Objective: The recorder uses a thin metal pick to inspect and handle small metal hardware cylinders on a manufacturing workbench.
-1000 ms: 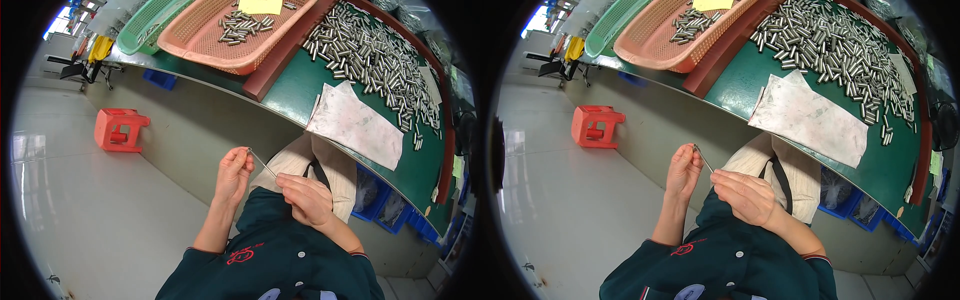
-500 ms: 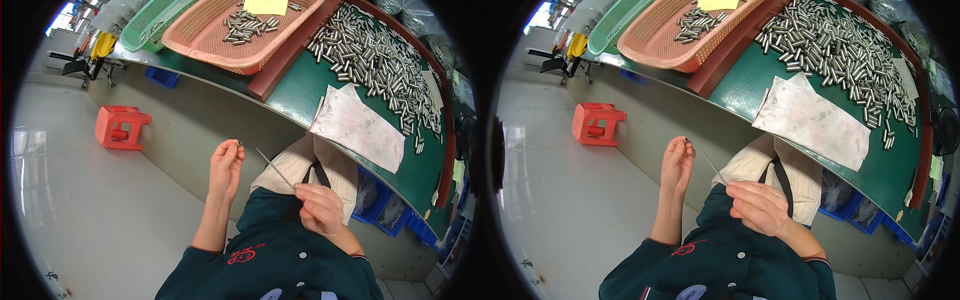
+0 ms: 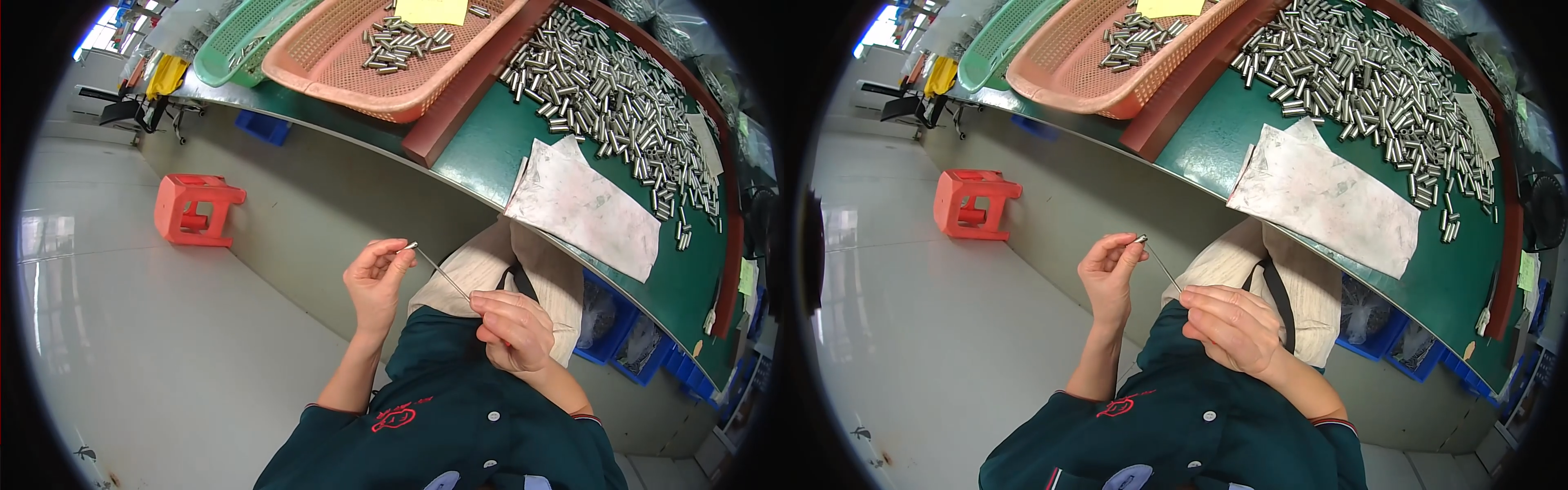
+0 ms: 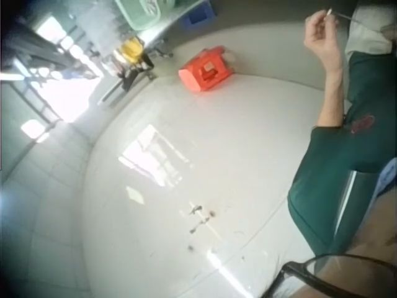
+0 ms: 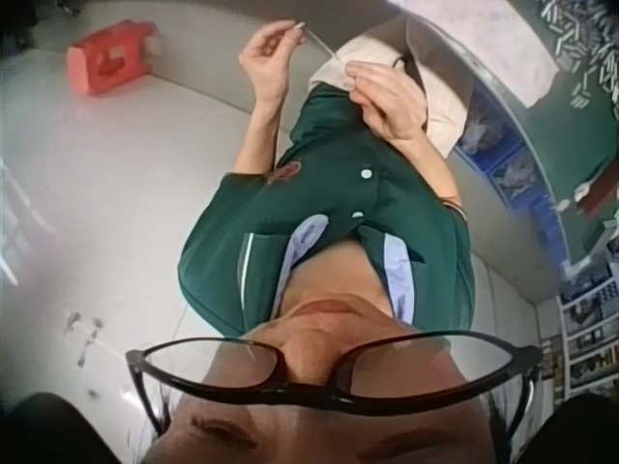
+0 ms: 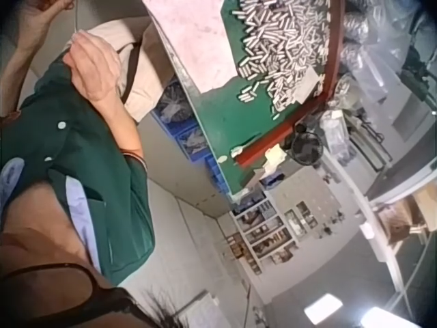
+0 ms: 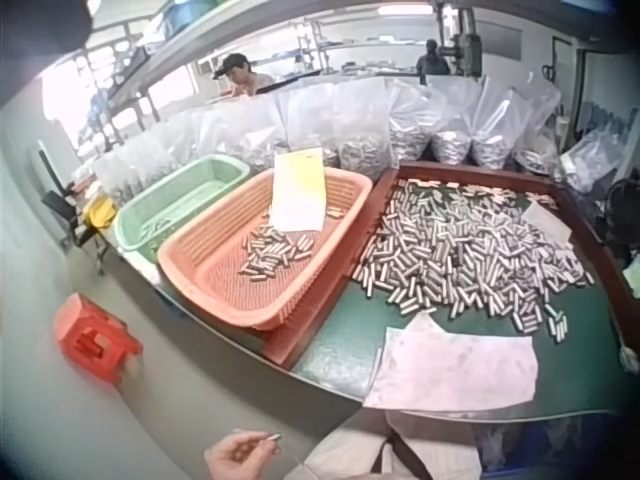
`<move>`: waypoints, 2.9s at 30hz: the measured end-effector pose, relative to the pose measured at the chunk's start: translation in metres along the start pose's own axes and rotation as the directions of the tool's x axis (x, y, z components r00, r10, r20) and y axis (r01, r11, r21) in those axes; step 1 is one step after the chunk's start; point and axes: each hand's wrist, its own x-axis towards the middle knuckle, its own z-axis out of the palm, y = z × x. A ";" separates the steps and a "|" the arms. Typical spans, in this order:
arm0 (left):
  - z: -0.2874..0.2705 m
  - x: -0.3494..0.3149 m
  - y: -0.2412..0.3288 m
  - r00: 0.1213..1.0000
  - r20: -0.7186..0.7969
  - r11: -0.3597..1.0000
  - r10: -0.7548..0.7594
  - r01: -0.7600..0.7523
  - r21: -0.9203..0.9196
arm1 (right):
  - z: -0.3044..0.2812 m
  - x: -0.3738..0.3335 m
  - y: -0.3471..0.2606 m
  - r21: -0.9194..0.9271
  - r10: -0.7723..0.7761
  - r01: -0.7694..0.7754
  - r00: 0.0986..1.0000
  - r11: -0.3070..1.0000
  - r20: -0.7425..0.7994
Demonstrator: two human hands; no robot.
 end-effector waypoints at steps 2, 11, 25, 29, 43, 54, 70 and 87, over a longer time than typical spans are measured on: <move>0.000 0.000 -0.001 1.000 -0.001 1.000 0.003 -0.003 0.007 | 0.000 -0.001 0.000 0.010 0.011 -0.011 1.000 1.000 0.008; 0.001 -0.002 -0.002 0.999 0.009 0.996 0.038 -0.039 0.085 | 0.003 0.002 0.002 -0.013 -0.003 0.003 1.000 1.000 -0.012; 0.015 -0.005 0.006 0.953 0.049 0.893 0.300 -0.299 0.338 | -0.008 0.002 -0.004 0.005 -0.042 0.042 0.997 0.999 0.065; 0.017 0.001 0.018 0.938 0.077 0.860 0.339 -0.342 0.379 | -0.011 0.009 -0.005 0.058 -0.112 0.107 0.989 0.993 0.092; 0.000 0.008 0.067 0.964 0.235 0.862 0.123 0.014 -0.507 | -0.040 0.015 -0.020 0.103 -0.055 0.076 0.980 0.992 -0.191; 0.015 0.017 0.086 0.712 0.574 0.689 0.405 0.174 -0.703 | -0.060 0.010 -0.029 -0.121 0.015 -0.105 0.812 0.987 -0.584; -0.013 0.029 -0.037 0.803 0.587 0.644 -0.102 0.503 -0.576 | -0.060 0.014 -0.014 0.051 0.204 -0.212 0.805 0.976 -0.557; -0.007 0.025 -0.035 0.835 0.504 0.695 -0.222 0.498 -0.518 | -0.023 0.011 0.000 0.050 0.022 -0.020 0.999 0.999 -0.041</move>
